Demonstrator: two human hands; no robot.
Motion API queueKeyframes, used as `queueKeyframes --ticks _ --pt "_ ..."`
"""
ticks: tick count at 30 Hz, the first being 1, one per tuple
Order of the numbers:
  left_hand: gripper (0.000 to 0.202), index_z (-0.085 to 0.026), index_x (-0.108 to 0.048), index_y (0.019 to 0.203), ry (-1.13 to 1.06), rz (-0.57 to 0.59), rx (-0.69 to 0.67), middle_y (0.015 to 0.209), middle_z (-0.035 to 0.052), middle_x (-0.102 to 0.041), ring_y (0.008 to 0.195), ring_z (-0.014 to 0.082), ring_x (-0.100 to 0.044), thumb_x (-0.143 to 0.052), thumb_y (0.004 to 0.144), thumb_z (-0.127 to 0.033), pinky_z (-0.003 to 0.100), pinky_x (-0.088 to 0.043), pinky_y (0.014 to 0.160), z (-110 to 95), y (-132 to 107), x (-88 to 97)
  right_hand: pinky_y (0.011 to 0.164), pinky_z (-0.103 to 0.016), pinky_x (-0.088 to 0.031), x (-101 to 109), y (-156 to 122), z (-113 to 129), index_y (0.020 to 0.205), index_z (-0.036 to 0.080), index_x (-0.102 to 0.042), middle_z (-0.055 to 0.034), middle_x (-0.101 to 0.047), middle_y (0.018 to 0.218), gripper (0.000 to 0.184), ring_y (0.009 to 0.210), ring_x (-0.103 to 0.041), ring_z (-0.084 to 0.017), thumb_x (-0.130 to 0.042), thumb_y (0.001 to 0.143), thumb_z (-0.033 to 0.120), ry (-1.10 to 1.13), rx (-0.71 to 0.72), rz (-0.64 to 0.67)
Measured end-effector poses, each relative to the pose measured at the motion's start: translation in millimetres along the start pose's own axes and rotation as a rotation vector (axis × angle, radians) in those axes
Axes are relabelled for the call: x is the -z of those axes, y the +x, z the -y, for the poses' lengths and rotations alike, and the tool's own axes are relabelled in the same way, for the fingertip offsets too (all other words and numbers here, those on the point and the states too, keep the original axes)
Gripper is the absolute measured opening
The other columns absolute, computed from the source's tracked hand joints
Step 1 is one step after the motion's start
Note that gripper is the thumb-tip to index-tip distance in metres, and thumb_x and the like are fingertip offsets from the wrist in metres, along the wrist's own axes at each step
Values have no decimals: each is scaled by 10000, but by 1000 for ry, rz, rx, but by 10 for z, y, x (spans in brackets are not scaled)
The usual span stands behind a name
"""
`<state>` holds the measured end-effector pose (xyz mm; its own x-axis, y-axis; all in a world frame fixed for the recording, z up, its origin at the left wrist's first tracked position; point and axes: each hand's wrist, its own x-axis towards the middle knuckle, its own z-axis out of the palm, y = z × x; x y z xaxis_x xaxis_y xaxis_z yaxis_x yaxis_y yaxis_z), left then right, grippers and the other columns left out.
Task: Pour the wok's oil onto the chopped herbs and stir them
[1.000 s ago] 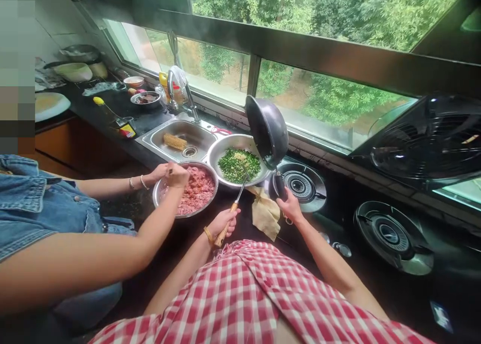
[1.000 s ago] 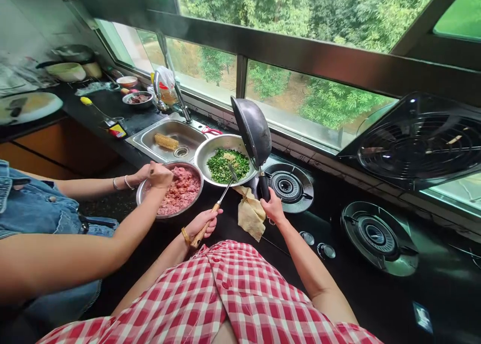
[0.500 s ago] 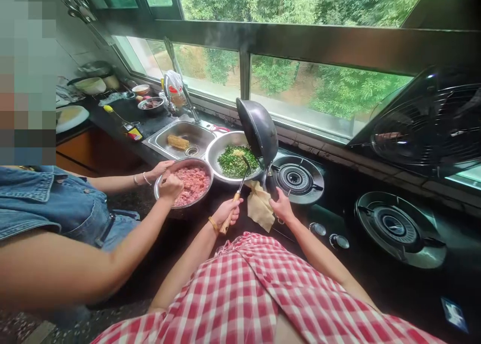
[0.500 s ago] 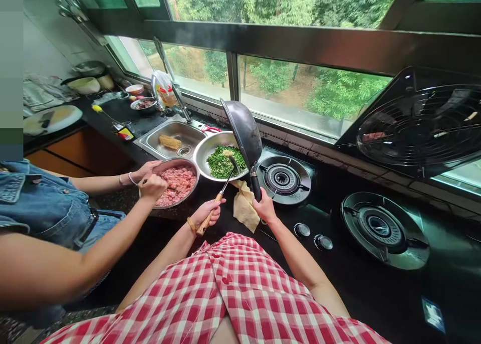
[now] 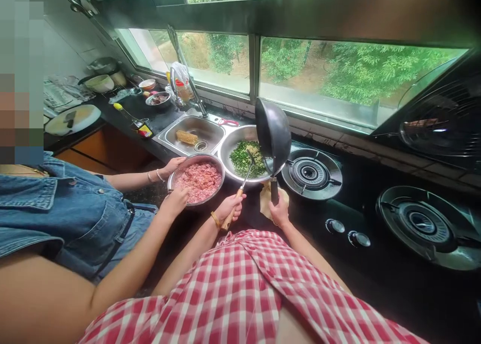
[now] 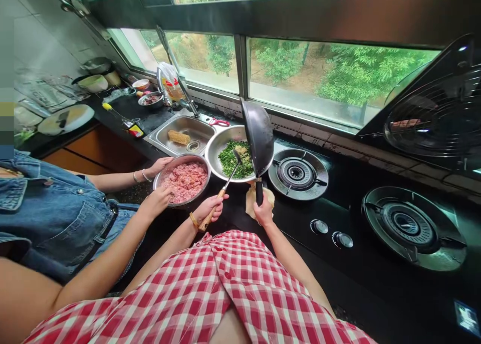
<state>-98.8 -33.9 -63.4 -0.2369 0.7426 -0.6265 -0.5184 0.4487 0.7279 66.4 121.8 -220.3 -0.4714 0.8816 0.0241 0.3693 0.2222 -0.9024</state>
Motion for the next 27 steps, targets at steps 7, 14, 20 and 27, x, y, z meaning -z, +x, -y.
queueKeyframes --ticks 7,14,20,27 --pt "424 -166 -483 1215 43 2 -17 558 -98 -392 375 48 -329 -610 873 -383 150 -256 365 -46 89 113 957 -506 -527 -113 -25 -12 1394 78 -463 -194 -657 1195 745 1117 -635 -337 -538 744 435 -20 -37 -53" --pt "351 -151 -515 1188 179 -91 0 576 -75 -446 371 64 -390 -570 904 -349 155 -296 347 -245 210 188 949 -485 -541 -136 -63 8 1403 65 -467 -207 -659 1209 763 1123 -645 -352 -554 755 459 -33 -75 -54" --pt "225 -153 -527 1109 87 -77 27 579 -71 -430 370 52 -371 -534 925 -281 130 -262 340 -523 412 229 1034 -512 -502 -96 -24 48 1387 80 -489 -188 -658 1221 735 1173 -626 -327 -561 748 435 51 -14 -66" --pt "183 -158 -520 1062 19 -66 24 582 -81 -380 356 30 -329 -493 971 -315 104 -228 335 -832 710 159 1030 -453 -514 167 -57 184 1365 120 -519 -156 -663 1241 676 1144 -648 -290 -575 750 397 72 3 -27"
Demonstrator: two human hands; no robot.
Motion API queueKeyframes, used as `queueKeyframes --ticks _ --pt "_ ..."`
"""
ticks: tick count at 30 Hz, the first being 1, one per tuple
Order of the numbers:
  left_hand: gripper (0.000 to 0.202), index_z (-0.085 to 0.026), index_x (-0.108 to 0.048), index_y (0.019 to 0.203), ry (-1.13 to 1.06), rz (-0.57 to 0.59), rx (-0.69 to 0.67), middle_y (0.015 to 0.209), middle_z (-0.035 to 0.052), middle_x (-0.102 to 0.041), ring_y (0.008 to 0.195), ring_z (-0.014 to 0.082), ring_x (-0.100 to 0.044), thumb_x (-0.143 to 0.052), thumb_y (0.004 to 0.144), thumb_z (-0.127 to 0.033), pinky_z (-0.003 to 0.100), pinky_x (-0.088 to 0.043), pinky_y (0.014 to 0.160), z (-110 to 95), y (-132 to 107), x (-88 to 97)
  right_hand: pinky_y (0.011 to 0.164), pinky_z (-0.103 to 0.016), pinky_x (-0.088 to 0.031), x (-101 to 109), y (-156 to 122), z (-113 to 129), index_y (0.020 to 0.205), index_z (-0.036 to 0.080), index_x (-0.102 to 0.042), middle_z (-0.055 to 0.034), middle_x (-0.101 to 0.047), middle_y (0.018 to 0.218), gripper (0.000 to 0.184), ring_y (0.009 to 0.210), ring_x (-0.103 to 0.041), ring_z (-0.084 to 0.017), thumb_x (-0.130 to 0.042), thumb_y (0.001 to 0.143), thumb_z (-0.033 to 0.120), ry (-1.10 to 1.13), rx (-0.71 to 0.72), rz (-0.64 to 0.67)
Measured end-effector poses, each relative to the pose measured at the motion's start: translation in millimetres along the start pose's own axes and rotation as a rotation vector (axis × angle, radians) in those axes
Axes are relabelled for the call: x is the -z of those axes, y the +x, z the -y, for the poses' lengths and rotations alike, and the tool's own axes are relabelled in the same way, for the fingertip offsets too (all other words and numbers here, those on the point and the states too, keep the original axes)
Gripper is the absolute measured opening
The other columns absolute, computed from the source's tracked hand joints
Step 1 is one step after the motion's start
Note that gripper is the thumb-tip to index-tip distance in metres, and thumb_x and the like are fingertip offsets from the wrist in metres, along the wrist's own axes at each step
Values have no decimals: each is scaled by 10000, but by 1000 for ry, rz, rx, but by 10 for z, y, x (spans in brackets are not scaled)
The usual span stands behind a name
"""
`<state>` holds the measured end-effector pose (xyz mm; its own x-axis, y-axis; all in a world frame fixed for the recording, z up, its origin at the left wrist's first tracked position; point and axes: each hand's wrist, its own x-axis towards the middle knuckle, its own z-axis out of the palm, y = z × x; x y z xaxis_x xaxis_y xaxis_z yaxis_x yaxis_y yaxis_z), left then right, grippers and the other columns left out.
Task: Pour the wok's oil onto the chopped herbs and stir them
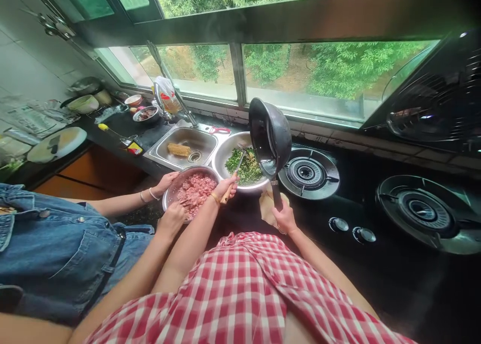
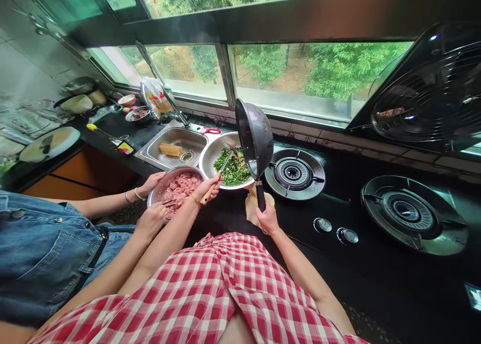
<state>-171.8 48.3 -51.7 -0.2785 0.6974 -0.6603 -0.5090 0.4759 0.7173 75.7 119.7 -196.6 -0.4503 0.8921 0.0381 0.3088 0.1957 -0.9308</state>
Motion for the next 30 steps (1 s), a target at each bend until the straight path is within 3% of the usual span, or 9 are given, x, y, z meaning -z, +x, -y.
queueKeyframes --ticks 4,8,11,13,16,19,23,30 --pt "184 -141 -501 977 -11 -22 88 564 -84 -355 333 26 -312 -372 1012 -267 97 -214 322 -86 -59 -19 917 -416 -564 149 6 55 1357 121 -528 -139 -697 1161 682 975 -699 -264 -574 743 415 -29 -28 2" --pt "185 -137 -532 1016 -14 -21 120 570 -72 -371 339 29 -317 -398 1004 -264 104 -205 312 -16 -547 82 722 -378 -586 296 9 138 1366 97 -523 -109 -736 959 710 645 -667 -209 -591 744 433 -47 -72 16" --pt "202 -151 -542 1097 -4 -47 123 592 -59 -411 359 38 -347 -460 982 -297 115 -233 324 82 -913 151 709 -360 -585 396 -19 223 1355 97 -540 -104 -737 901 694 700 -684 -230 -620 743 415 -7 -51 -9" --pt "223 -160 -536 1111 6 -82 127 602 -52 -431 384 50 -382 -509 959 -321 126 -272 343 151 -1011 164 747 -360 -589 448 -43 278 1343 109 -556 -110 -737 926 675 821 -704 -260 -640 740 400 21 -21 -32" --pt "184 -156 -520 1060 22 -138 132 572 -59 -407 379 53 -357 -462 972 -307 129 -252 348 199 -893 121 773 -366 -590 504 -55 353 1326 116 -571 -116 -734 952 660 907 -702 -282 -654 734 397 42 8 -51" --pt "138 -158 -499 987 55 -153 93 539 -68 -373 358 45 -305 -395 987 -249 123 -191 344 124 -628 19 728 -350 -588 551 -16 421 1326 114 -568 -105 -734 942 654 824 -701 -260 -635 740 398 52 16 -28" --pt "123 -165 -510 1010 90 -75 20 553 -59 -395 379 39 -323 -435 982 -258 119 -191 362 -57 -417 -131 745 -370 -582 609 95 488 1332 79 -549 -124 -730 991 687 701 -677 -224 -617 737 416 45 46 -30" --pt "171 -142 -515 1018 221 67 90 562 -57 -423 370 49 -331 -529 929 -287 129 -236 350 -50 -128 -284 880 -397 -568 621 240 562 1308 101 -564 -135 -709 1098 653 972 -678 -280 -619 741 420 42 147 -59"
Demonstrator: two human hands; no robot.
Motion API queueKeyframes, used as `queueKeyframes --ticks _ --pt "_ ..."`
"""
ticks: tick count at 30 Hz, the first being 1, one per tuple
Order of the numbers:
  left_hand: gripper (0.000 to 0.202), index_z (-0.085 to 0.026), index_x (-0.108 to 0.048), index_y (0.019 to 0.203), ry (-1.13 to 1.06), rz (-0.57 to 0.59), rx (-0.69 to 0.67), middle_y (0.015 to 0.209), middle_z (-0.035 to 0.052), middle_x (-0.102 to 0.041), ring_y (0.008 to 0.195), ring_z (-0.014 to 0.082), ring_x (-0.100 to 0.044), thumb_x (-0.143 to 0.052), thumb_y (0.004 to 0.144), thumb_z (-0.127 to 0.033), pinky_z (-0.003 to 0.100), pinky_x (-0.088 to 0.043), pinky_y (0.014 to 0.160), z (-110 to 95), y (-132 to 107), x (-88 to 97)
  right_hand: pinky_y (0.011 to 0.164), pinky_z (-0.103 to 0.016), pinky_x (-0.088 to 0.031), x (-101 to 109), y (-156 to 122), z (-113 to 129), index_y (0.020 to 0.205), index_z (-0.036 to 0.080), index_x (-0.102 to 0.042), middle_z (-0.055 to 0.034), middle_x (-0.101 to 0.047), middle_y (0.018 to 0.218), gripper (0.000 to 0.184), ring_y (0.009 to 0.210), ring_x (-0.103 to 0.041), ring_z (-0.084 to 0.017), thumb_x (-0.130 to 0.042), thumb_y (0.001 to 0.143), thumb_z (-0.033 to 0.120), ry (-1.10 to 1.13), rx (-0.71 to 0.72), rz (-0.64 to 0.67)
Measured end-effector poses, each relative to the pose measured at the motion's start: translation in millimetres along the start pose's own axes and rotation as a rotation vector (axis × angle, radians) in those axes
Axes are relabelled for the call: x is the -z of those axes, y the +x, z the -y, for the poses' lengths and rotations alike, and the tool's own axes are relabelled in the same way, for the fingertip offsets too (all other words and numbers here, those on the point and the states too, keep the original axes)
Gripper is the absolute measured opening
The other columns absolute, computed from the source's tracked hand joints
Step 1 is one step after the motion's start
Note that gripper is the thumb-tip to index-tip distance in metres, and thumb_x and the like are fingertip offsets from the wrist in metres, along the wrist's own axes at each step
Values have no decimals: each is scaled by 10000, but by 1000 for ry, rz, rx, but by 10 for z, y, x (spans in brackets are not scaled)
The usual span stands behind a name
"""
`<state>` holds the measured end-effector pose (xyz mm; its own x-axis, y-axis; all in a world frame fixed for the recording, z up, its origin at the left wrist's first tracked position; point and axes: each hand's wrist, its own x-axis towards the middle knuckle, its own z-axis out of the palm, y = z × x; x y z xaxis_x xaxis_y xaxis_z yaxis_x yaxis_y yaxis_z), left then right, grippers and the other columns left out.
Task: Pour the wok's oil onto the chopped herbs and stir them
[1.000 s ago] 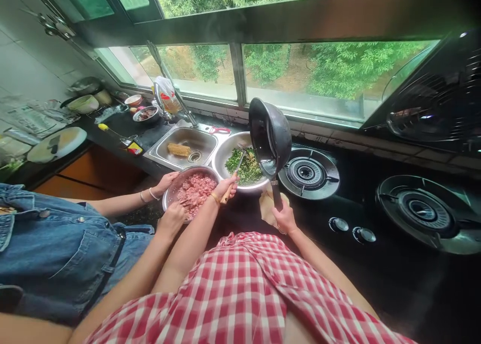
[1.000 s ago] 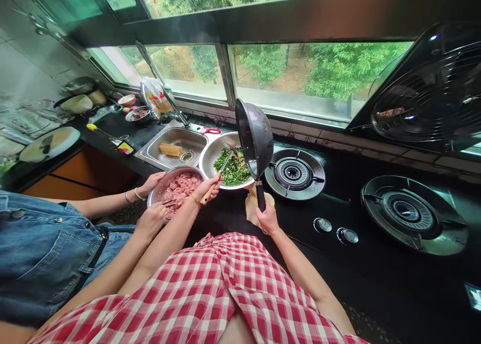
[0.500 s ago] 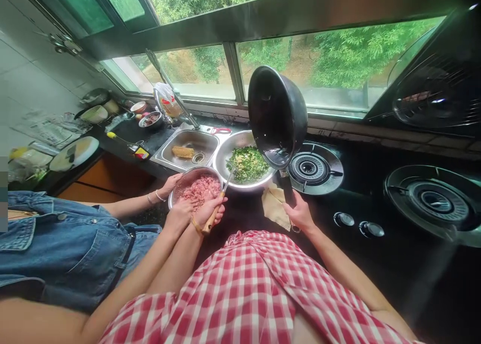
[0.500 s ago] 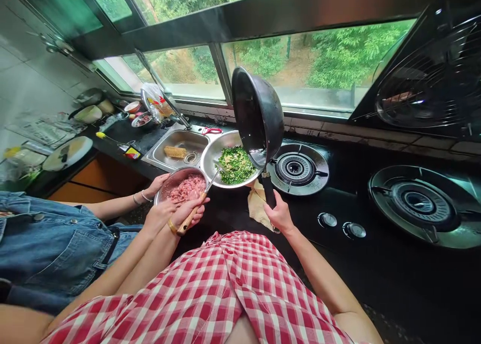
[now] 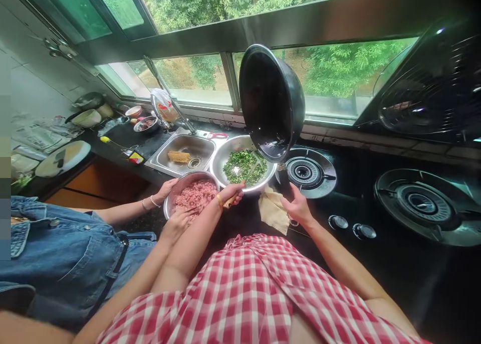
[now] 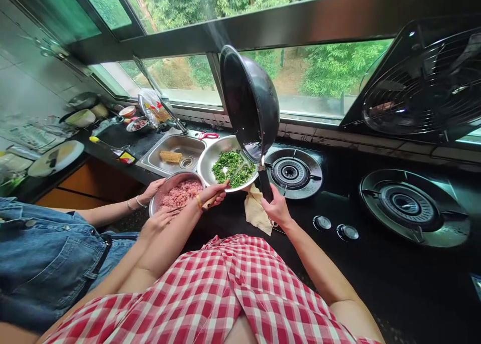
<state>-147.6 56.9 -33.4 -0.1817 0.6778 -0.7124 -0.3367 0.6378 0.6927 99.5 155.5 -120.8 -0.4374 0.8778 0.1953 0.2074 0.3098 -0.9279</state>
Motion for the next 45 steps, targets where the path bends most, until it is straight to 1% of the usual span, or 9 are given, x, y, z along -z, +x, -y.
queueKeyframes --ticks 4,11,15,24,29,33,36,40,45 --pt "144 -161 -495 957 101 -66 -13 534 -62 -442 343 56 -351 -561 914 -281 136 -240 337 97 -16 114 781 -358 -581 -15 26 39 1283 98 -591 -121 -715 991 626 845 -682 -254 -611 741 410 -31 -24 13" --pt "260 -179 -481 886 254 -212 -47 568 -45 -509 359 71 -435 -632 862 -390 155 -305 351 294 -672 414 531 -276 -513 -20 29 9 1276 95 -591 -46 -668 765 608 491 -519 -131 -617 756 408 -23 -21 43" --pt "275 -178 -476 975 221 -249 51 551 -64 -484 349 72 -398 -601 870 -399 159 -293 345 421 -776 390 408 -249 -423 -32 32 19 1306 100 -575 12 -579 604 619 387 -432 -109 -623 770 406 18 -58 78" --pt "339 -146 -501 1147 12 14 -85 568 -72 -430 365 51 -327 -564 898 -368 142 -238 358 200 -317 -21 378 -242 -391 -15 118 97 1329 119 -551 22 -579 578 637 373 -451 -117 -625 760 396 40 -76 94" --pt "276 -122 -515 1136 16 107 -23 552 -65 -410 368 54 -314 -485 929 -300 141 -192 360 173 -113 -82 401 -249 -431 23 144 113 1322 115 -564 -20 -671 711 639 385 -454 -105 -618 744 382 -3 -33 65" --pt "279 -123 -511 1136 108 -4 1 538 -69 -422 361 60 -328 -504 924 -304 151 -209 360 250 -269 106 423 -259 -459 20 135 73 1315 114 -567 -16 -666 694 628 394 -483 -119 -615 749 384 -30 -21 81" --pt "307 -139 -515 1115 174 -58 -5 527 -66 -448 355 71 -363 -576 882 -329 158 -224 355 281 -589 297 467 -266 -490 10 116 30 1314 102 -569 -8 -643 652 608 405 -502 -128 -601 767 364 -58 2 94" --pt "404 -150 -521 1103 266 -63 26 560 -48 -492 374 90 -415 -643 831 -421 171 -259 355 285 -963 457 583 -285 -556 6 86 5 1299 87 -582 -60 -697 784 583 511 -593 -153 -600 778 347 -71 35 96" --pt "349 -117 -542 1105 181 -13 108 556 -45 -469 384 76 -398 -616 860 -354 164 -265 368 268 -800 366 695 -318 -598 -4 83 19 1286 95 -598 -106 -727 934 573 779 -702 -240 -621 769 341 -76 52 70"
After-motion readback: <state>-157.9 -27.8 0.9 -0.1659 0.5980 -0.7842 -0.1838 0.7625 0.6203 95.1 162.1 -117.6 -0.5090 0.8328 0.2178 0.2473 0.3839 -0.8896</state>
